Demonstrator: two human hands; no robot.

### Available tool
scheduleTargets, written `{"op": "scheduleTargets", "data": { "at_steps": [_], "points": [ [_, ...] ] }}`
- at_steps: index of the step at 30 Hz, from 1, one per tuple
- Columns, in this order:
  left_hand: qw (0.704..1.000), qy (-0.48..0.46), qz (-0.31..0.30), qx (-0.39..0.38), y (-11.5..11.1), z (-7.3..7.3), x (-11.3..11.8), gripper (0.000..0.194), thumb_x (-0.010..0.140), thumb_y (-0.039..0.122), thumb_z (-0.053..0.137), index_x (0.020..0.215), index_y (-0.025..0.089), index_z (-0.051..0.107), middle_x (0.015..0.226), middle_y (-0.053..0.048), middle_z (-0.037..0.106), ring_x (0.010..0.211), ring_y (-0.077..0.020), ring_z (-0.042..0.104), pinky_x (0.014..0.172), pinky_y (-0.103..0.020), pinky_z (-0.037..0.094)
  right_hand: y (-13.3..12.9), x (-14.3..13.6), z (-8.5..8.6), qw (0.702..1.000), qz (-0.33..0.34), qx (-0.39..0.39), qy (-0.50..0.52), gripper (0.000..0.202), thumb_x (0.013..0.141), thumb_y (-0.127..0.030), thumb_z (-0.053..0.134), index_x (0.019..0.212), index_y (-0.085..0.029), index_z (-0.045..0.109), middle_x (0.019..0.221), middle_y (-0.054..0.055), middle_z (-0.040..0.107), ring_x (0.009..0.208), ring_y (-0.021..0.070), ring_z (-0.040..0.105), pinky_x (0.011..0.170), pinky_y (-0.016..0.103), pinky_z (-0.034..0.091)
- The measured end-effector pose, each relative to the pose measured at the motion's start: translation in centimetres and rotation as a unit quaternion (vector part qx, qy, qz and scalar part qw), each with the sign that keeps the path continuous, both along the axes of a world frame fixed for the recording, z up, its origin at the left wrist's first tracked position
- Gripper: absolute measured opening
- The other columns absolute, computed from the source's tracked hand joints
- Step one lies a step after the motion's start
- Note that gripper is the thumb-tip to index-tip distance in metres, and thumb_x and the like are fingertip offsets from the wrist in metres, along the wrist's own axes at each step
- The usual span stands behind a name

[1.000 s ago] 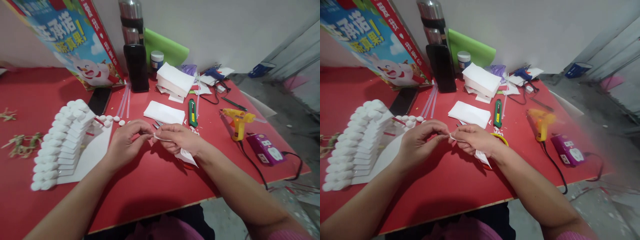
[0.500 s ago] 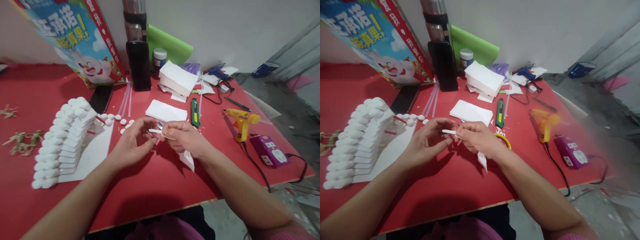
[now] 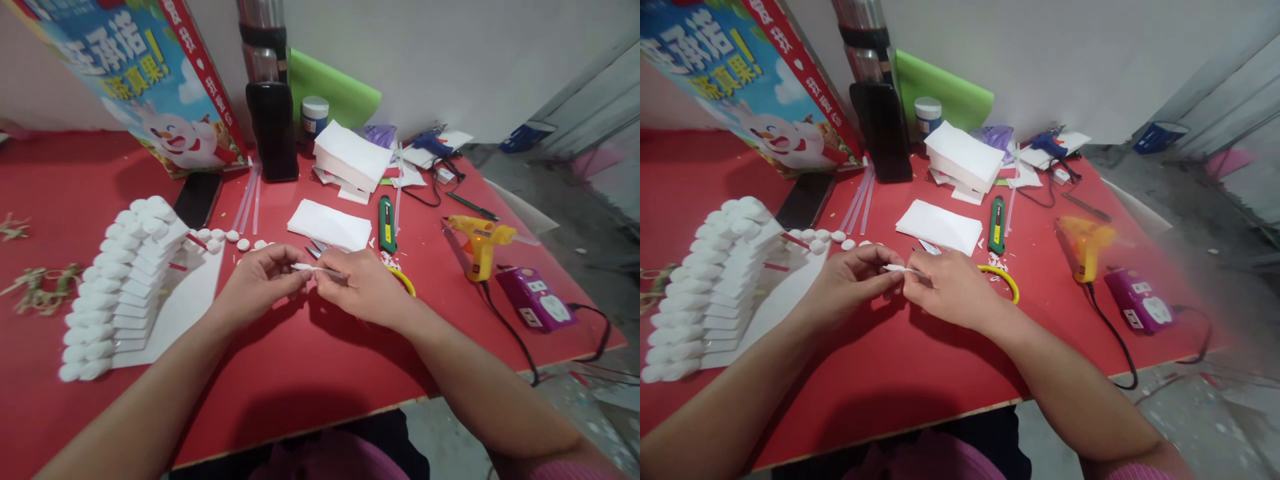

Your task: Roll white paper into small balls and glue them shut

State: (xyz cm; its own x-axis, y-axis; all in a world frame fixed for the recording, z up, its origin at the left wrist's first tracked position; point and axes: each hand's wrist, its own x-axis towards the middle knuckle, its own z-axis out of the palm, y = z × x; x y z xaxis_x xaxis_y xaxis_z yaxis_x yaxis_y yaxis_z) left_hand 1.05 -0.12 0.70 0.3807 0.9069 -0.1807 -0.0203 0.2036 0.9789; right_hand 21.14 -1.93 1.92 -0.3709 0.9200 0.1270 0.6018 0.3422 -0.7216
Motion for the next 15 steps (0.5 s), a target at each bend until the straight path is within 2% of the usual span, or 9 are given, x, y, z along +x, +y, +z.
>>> {"op": "scheduleTargets", "data": {
  "at_steps": [3,5,7,10,13,14,15],
  "points": [
    [0.997,0.042,-0.014,0.055,0.2,0.1,-0.1,0.011,0.086,0.024,0.077,0.088,0.018,0.068,0.074,0.002,0.069,0.061,-0.0109,0.063,0.053,-0.021,0.048,0.1,-0.2,0.0,0.999,-0.006,-0.023,0.029,0.021,0.092,-0.028,0.052,0.073,-0.02,0.056,0.064,-0.004,0.05,0.061,0.0106,0.042,0.059,0.027,0.028],
    [0.987,0.078,-0.01,0.143,0.3,0.0,-0.2,0.007,0.088,0.022,0.075,0.088,0.018,0.068,0.079,0.0,0.071,0.067,-0.0127,0.065,0.058,-0.024,0.05,0.2,-0.3,-0.1,0.996,-0.012,-0.06,0.07,0.021,0.09,-0.028,0.052,0.071,-0.019,0.056,0.064,-0.004,0.05,0.061,0.0104,0.043,0.059,0.026,0.03],
    [0.958,0.121,-0.008,0.259,0.3,-0.2,-0.4,0.003,0.091,0.018,0.071,0.088,0.018,0.069,0.083,-0.001,0.072,0.075,-0.0139,0.066,0.067,-0.026,0.052,0.4,-0.3,-0.1,0.986,-0.013,-0.113,0.12,0.019,0.086,-0.027,0.053,0.069,-0.019,0.056,0.064,-0.003,0.052,0.062,0.0104,0.045,0.059,0.025,0.033],
    [0.882,0.186,-0.03,0.431,0.3,-0.5,-0.8,0.009,0.095,0.012,0.065,0.09,0.018,0.068,0.081,-0.003,0.07,0.076,-0.0152,0.065,0.071,-0.028,0.05,0.6,-0.5,-0.4,0.953,-0.022,-0.228,0.2,0.016,0.083,-0.027,0.055,0.069,-0.02,0.057,0.058,-0.006,0.045,0.054,0.009,0.038,0.052,0.024,0.03],
    [0.78,0.239,-0.051,0.577,0.4,-0.8,-1.2,0.009,0.095,0.009,0.064,0.099,0.017,0.069,0.092,-0.009,0.075,0.084,-0.0196,0.068,0.076,-0.032,0.053,0.6,-0.6,-0.6,0.896,-0.033,-0.352,0.267,0.015,0.084,-0.029,0.058,0.071,-0.023,0.053,0.051,-0.011,0.033,0.045,0.008,0.024,0.044,0.024,0.02],
    [0.756,0.248,-0.051,0.603,0.4,-0.9,-1.2,0.012,0.095,0.009,0.065,0.102,0.016,0.069,0.097,-0.011,0.077,0.087,-0.0212,0.069,0.078,-0.033,0.054,0.6,-0.6,-0.6,0.883,-0.033,-0.376,0.281,0.016,0.084,-0.029,0.059,0.071,-0.023,0.052,0.051,-0.012,0.031,0.045,0.0079,0.022,0.043,0.024,0.018],
    [0.749,0.25,-0.048,0.612,0.4,-0.9,-1.2,0.013,0.095,0.009,0.065,0.103,0.016,0.07,0.099,-0.012,0.078,0.089,-0.022,0.07,0.079,-0.034,0.054,0.6,-0.7,-0.6,0.878,-0.032,-0.382,0.287,0.016,0.085,-0.029,0.059,0.071,-0.023,0.052,0.05,-0.012,0.031,0.045,0.0078,0.022,0.043,0.024,0.018]
  ]
}}
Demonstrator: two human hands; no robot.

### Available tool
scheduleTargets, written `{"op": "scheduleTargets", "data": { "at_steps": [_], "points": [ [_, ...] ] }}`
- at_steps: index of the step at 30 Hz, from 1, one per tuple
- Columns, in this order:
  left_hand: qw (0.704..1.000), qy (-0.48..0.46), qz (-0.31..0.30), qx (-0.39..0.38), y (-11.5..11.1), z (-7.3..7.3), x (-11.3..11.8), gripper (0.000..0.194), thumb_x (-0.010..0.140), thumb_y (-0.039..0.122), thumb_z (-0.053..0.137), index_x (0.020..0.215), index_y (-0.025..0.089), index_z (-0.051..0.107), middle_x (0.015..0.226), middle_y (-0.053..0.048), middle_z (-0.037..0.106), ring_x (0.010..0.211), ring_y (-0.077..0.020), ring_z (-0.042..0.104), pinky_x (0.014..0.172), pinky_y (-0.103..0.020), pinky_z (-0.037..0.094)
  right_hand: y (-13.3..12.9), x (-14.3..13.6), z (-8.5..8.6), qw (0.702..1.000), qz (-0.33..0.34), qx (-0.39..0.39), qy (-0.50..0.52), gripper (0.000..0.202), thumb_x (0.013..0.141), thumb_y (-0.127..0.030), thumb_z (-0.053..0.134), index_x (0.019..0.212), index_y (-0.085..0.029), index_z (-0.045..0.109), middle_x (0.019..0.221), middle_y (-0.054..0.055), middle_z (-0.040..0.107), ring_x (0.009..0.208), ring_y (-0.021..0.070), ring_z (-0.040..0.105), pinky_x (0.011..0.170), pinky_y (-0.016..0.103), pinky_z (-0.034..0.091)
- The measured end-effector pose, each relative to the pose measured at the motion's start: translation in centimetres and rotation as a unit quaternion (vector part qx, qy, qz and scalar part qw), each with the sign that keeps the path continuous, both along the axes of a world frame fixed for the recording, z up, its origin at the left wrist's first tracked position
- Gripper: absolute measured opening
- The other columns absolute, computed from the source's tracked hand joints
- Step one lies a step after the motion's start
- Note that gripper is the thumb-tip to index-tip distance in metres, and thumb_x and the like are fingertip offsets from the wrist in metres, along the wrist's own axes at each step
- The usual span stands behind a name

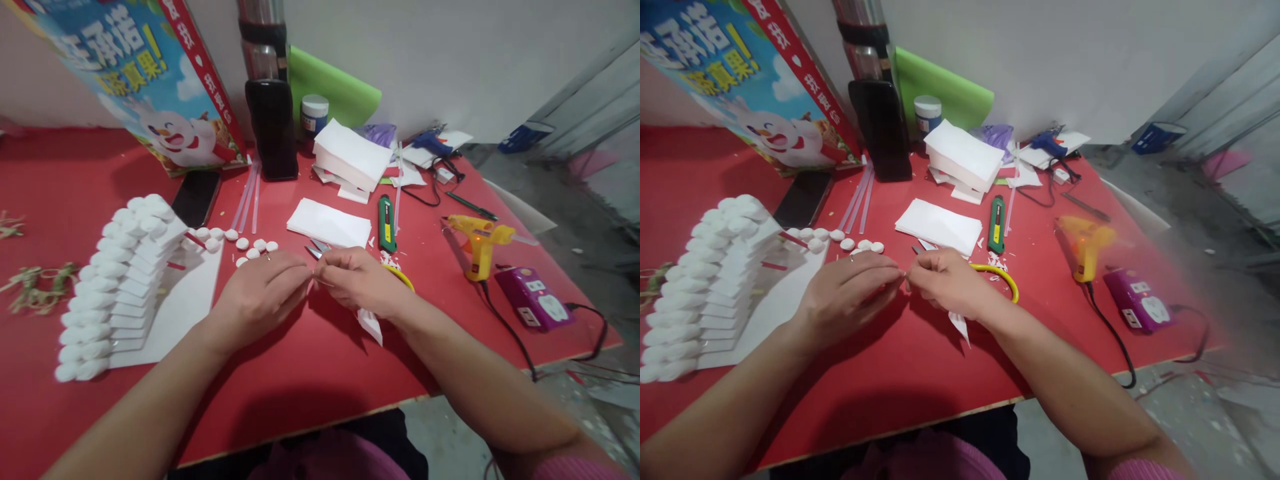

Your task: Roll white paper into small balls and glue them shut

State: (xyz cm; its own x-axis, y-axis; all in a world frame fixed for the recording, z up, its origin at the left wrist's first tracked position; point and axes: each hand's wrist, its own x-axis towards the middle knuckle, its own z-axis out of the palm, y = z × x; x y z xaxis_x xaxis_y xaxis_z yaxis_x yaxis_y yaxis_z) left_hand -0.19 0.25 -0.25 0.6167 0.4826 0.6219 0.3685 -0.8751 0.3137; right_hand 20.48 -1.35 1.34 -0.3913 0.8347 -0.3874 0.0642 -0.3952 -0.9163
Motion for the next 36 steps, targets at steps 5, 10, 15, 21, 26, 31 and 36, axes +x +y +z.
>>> {"op": "scheduleTargets", "data": {
  "at_steps": [5,10,15,21,26,31,36],
  "points": [
    [0.936,-0.128,0.054,-0.323,-0.1,0.3,0.6,0.005,0.093,0.019,0.069,0.097,0.019,0.072,0.092,-0.006,0.077,0.083,-0.0192,0.072,0.074,-0.031,0.057,-0.1,0.1,0.2,0.972,-0.028,0.204,-0.113,0.016,0.087,-0.023,0.055,0.072,-0.019,0.06,0.06,-0.006,0.049,0.055,0.0092,0.04,0.055,0.024,0.032],
    [0.678,-0.309,-0.008,-0.667,0.3,0.9,0.9,0.019,0.091,0.035,0.075,0.09,0.017,0.071,0.08,-0.005,0.076,0.062,-0.0155,0.07,0.052,-0.023,0.054,-0.4,0.4,0.2,0.901,-0.034,0.37,-0.223,0.021,0.094,-0.022,0.054,0.074,-0.019,0.059,0.064,-0.005,0.052,0.06,0.0095,0.043,0.06,0.025,0.032],
    [0.586,-0.328,-0.031,-0.74,0.6,0.9,0.8,0.024,0.081,0.028,0.089,0.081,0.013,0.072,0.077,-0.006,0.076,0.061,-0.0109,0.07,0.05,-0.016,0.053,-0.7,0.4,0.1,0.865,0.021,0.421,-0.273,0.024,0.102,-0.025,0.049,0.083,-0.018,0.063,0.074,0.0,0.063,0.066,0.0117,0.052,0.066,0.027,0.034],
    [0.572,-0.329,0.007,-0.751,0.6,0.5,0.7,0.024,0.072,0.019,0.095,0.086,0.012,0.076,0.077,-0.006,0.079,0.061,-0.0109,0.071,0.058,-0.018,0.058,-0.7,0.4,-0.2,0.864,-0.004,0.393,-0.316,0.016,0.1,-0.03,0.055,0.108,-0.018,0.061,0.078,0.002,0.071,0.063,0.0144,0.056,0.063,0.028,0.034],
    [0.577,-0.291,0.013,-0.763,0.9,0.1,0.5,0.025,0.068,0.022,0.097,0.08,0.011,0.078,0.071,-0.008,0.078,0.056,-0.0112,0.069,0.056,-0.019,0.058,-0.9,0.5,-0.4,0.845,0.004,0.421,-0.329,0.012,0.101,-0.029,0.052,0.097,-0.019,0.058,0.082,0.005,0.074,0.068,0.0164,0.064,0.065,0.029,0.037],
    [0.637,-0.313,0.044,-0.703,0.3,0.3,0.9,0.022,0.072,0.027,0.094,0.078,0.013,0.077,0.066,-0.005,0.074,0.054,-0.0122,0.064,0.052,-0.022,0.056,-1.2,0.2,-0.4,0.86,-0.043,0.422,-0.282,0.014,0.099,-0.028,0.055,0.087,-0.02,0.058,0.072,0.001,0.068,0.061,0.0122,0.056,0.06,0.026,0.037],
    [0.731,-0.324,0.144,-0.582,-1.4,1.4,2.3,0.017,0.079,0.028,0.087,0.077,0.018,0.072,0.07,-0.002,0.072,0.058,-0.0149,0.065,0.054,-0.027,0.055,-1.4,-0.9,-0.6,0.908,-0.116,0.346,-0.207,0.018,0.094,-0.027,0.06,0.078,-0.021,0.058,0.064,-0.001,0.064,0.056,0.0117,0.052,0.055,0.025,0.037]
  ]
}}
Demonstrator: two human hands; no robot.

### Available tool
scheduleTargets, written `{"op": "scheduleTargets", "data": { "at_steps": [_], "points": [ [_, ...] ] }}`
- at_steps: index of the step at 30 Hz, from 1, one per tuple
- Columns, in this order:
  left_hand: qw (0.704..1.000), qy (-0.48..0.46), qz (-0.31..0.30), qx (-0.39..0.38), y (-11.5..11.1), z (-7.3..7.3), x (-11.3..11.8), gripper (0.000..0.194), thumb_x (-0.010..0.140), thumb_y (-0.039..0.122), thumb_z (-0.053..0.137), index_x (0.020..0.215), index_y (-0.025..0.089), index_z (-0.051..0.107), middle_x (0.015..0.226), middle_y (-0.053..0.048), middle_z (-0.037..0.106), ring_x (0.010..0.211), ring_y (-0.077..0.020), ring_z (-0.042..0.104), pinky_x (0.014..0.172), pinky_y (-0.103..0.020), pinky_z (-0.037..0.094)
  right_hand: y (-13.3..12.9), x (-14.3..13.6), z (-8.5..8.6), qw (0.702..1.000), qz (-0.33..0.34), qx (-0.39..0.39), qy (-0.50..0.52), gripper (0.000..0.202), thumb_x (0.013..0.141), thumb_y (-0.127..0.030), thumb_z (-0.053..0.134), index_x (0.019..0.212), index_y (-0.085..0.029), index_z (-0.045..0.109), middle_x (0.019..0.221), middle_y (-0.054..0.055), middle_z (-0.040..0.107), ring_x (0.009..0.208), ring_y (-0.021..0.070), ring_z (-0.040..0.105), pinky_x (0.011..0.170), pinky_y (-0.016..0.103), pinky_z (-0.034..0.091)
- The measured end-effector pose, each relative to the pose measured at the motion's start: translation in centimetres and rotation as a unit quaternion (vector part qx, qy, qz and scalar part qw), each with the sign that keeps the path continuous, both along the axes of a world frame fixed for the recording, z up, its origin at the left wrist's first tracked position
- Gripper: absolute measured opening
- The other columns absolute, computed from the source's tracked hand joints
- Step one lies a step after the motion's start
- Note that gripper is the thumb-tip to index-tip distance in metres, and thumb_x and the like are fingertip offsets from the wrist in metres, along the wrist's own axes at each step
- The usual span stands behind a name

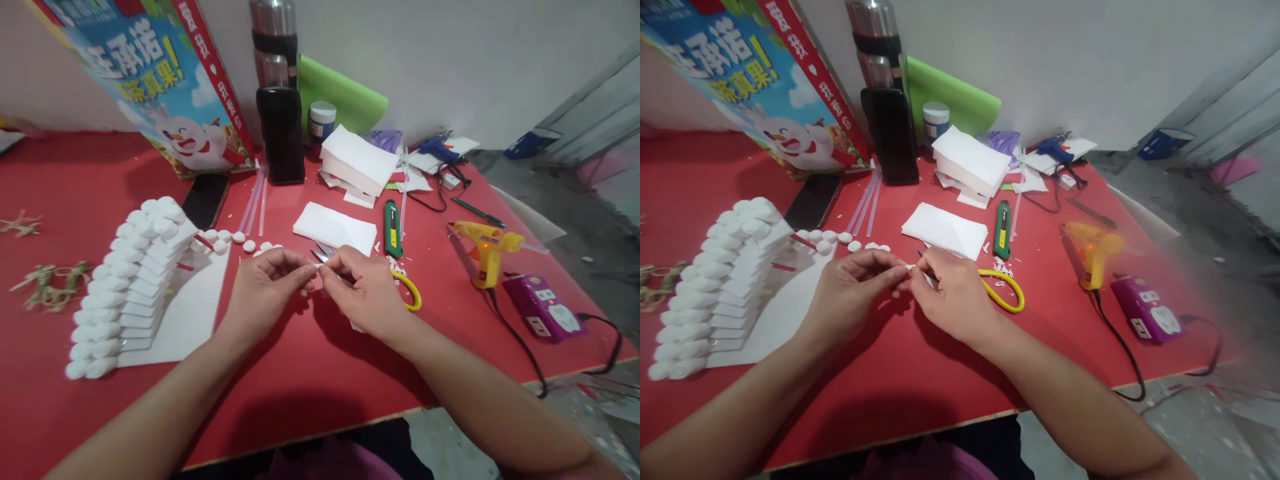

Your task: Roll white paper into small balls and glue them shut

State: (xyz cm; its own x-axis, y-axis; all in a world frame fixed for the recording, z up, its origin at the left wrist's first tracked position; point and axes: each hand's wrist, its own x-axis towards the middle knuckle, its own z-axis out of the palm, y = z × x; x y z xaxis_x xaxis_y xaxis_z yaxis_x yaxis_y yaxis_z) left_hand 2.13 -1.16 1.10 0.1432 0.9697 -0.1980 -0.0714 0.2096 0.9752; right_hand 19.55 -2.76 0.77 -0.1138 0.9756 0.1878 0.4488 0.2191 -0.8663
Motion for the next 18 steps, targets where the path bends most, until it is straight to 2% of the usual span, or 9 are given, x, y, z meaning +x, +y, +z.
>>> {"op": "scheduleTargets", "data": {
  "at_steps": [3,6,8,12,18],
  "points": [
    [0.991,0.089,0.024,0.098,-0.7,0.3,0.4,0.012,0.084,0.027,0.081,0.078,0.02,0.073,0.075,-0.002,0.073,0.068,-0.0172,0.067,0.065,-0.031,0.057,-0.1,-0.6,0.1,0.993,-0.019,-0.075,0.094,0.018,0.089,-0.027,0.064,0.073,-0.022,0.057,0.062,-0.001,0.064,0.054,0.0116,0.054,0.051,0.024,0.038],
    [0.963,0.173,0.042,0.201,-0.8,0.2,0.3,0.01,0.09,0.027,0.076,0.082,0.021,0.074,0.081,-0.002,0.074,0.076,-0.0185,0.067,0.074,-0.033,0.055,-0.3,-1.1,0.3,0.973,0.0,-0.143,0.183,0.018,0.09,-0.029,0.065,0.076,-0.022,0.058,0.06,-0.002,0.066,0.048,0.0108,0.056,0.048,0.023,0.041],
    [0.946,0.202,0.049,0.25,-0.7,0.0,0.1,0.011,0.093,0.026,0.074,0.083,0.022,0.073,0.083,-0.002,0.074,0.078,-0.0184,0.066,0.075,-0.033,0.053,-0.4,-1.3,0.5,0.969,0.008,-0.14,0.202,0.017,0.092,-0.029,0.065,0.078,-0.021,0.06,0.06,-0.002,0.067,0.048,0.0104,0.057,0.049,0.023,0.043],
    [0.926,0.23,0.047,0.296,-0.6,-0.3,-0.1,0.011,0.096,0.026,0.071,0.085,0.023,0.073,0.084,-0.002,0.075,0.079,-0.0191,0.067,0.075,-0.033,0.053,-0.6,-1.4,0.7,0.975,-0.001,-0.113,0.191,0.017,0.093,-0.029,0.068,0.079,-0.02,0.062,0.062,-0.001,0.069,0.053,0.0108,0.062,0.05,0.022,0.045],
    [0.878,0.273,0.031,0.392,-0.8,-1.3,-0.2,0.01,0.095,0.022,0.069,0.093,0.024,0.078,0.095,-0.007,0.081,0.094,-0.0244,0.074,0.087,-0.037,0.058,-0.4,-0.7,0.8,0.952,0.001,-0.167,0.255,0.031,0.09,-0.048,0.076,0.085,-0.019,0.066,0.068,0.001,0.074,0.041,0.0102,0.058,0.038,0.022,0.042]
  ]
}}
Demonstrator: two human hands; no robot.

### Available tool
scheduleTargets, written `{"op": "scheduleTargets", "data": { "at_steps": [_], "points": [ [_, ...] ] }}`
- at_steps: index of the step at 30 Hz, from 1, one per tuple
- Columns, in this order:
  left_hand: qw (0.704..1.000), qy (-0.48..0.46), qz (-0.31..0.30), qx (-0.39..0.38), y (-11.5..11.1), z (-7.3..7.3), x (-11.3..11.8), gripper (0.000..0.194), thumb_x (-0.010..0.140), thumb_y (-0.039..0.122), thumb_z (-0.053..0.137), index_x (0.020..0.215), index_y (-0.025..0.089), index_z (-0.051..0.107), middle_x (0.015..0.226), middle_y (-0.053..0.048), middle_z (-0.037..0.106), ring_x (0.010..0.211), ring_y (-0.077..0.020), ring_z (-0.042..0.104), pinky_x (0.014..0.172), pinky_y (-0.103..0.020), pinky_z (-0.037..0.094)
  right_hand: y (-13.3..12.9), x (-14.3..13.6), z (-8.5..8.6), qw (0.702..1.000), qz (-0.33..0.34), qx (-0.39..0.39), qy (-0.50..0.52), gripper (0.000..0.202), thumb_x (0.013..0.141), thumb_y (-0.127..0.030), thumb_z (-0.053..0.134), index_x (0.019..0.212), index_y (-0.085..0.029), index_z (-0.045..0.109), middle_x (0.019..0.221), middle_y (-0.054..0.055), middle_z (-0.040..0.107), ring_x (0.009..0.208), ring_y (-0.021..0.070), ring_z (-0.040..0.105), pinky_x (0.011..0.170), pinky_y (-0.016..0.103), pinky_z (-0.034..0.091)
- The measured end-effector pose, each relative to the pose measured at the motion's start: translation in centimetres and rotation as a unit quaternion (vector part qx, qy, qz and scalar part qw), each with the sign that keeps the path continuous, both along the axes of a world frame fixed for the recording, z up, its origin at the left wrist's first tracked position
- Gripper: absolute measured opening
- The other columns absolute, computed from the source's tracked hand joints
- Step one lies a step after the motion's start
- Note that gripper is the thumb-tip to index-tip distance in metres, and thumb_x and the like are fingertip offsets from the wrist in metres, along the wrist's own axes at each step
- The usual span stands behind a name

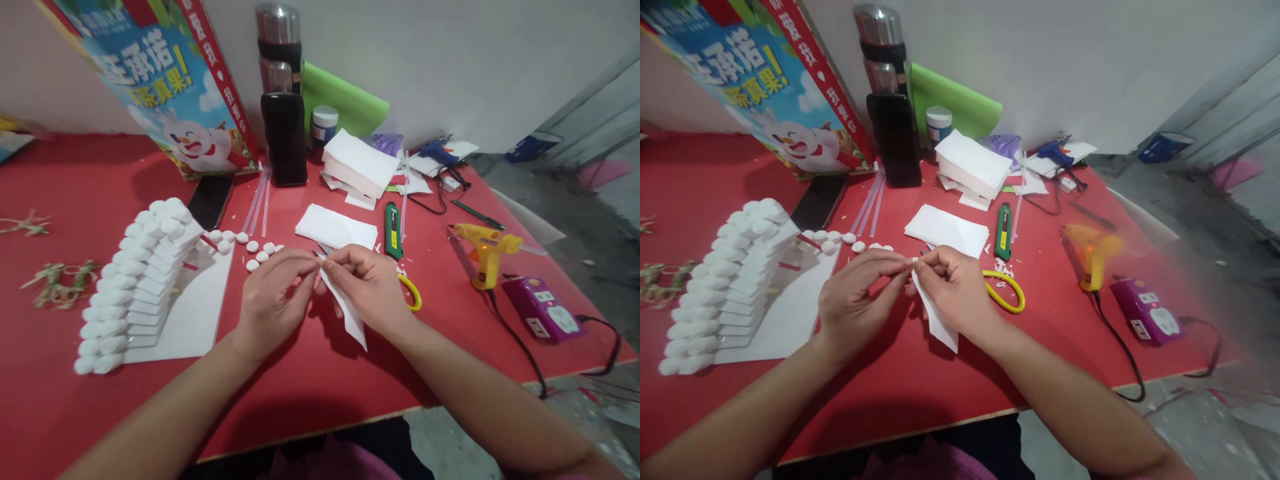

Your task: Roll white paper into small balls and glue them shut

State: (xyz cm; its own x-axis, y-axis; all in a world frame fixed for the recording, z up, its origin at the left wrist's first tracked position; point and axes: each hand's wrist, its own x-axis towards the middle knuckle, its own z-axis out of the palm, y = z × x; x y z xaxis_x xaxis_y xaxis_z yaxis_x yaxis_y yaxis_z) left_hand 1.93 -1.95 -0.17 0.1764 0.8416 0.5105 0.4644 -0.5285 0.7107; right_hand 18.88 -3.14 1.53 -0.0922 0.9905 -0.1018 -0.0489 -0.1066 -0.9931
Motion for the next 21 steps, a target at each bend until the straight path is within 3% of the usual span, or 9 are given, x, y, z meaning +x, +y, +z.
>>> {"op": "scheduleTargets", "data": {
  "at_steps": [4,10,14,18,21],
  "points": [
    [0.999,0.002,-0.01,0.035,0.1,-0.2,0.0,0.012,0.094,0.018,0.069,0.095,0.023,0.08,0.097,-0.008,0.082,0.094,-0.0237,0.075,0.086,-0.037,0.059,0.2,0.2,0.0,0.999,0.004,-0.011,0.031,0.037,0.085,-0.053,0.081,0.087,-0.02,0.067,0.07,0.001,0.076,0.041,0.0102,0.058,0.037,0.022,0.042],
    [0.999,-0.021,-0.03,0.032,0.1,0.2,0.1,0.014,0.094,0.012,0.07,0.094,0.023,0.079,0.095,-0.006,0.082,0.092,-0.0214,0.075,0.086,-0.035,0.058,1.0,0.5,-0.2,0.994,0.018,-0.061,0.086,0.033,0.08,-0.044,0.087,0.082,-0.019,0.064,0.06,-0.001,0.072,0.036,0.0084,0.051,0.036,0.021,0.035],
    [0.991,-0.099,-0.028,-0.081,-0.2,0.7,0.5,0.007,0.094,0.019,0.074,0.099,0.023,0.077,0.095,-0.003,0.079,0.088,-0.0184,0.073,0.083,-0.031,0.059,1.0,0.5,-0.1,0.998,0.018,-0.016,0.058,0.027,0.084,-0.037,0.083,0.081,-0.019,0.064,0.057,-0.004,0.068,0.039,0.0072,0.049,0.039,0.021,0.035],
    [0.952,-0.207,-0.033,-0.221,-0.4,1.1,1.0,0.017,0.092,0.024,0.078,0.108,0.022,0.079,0.096,-0.002,0.078,0.08,-0.0159,0.072,0.075,-0.028,0.059,0.6,0.4,-0.1,0.997,0.011,0.079,-0.001,0.015,0.091,-0.027,0.072,0.083,-0.02,0.062,0.065,-0.002,0.07,0.055,0.0108,0.064,0.052,0.023,0.047],
    [0.942,-0.228,-0.056,-0.239,-0.1,1.2,0.9,0.01,0.091,0.018,0.077,0.097,0.022,0.083,0.089,0.0,0.076,0.072,-0.0132,0.069,0.07,-0.027,0.058,0.4,0.5,-0.4,0.988,0.018,0.146,-0.047,0.009,0.095,-0.021,0.065,0.086,-0.02,0.063,0.072,-0.002,0.071,0.061,0.0108,0.066,0.057,0.024,0.049]
  ]
}}
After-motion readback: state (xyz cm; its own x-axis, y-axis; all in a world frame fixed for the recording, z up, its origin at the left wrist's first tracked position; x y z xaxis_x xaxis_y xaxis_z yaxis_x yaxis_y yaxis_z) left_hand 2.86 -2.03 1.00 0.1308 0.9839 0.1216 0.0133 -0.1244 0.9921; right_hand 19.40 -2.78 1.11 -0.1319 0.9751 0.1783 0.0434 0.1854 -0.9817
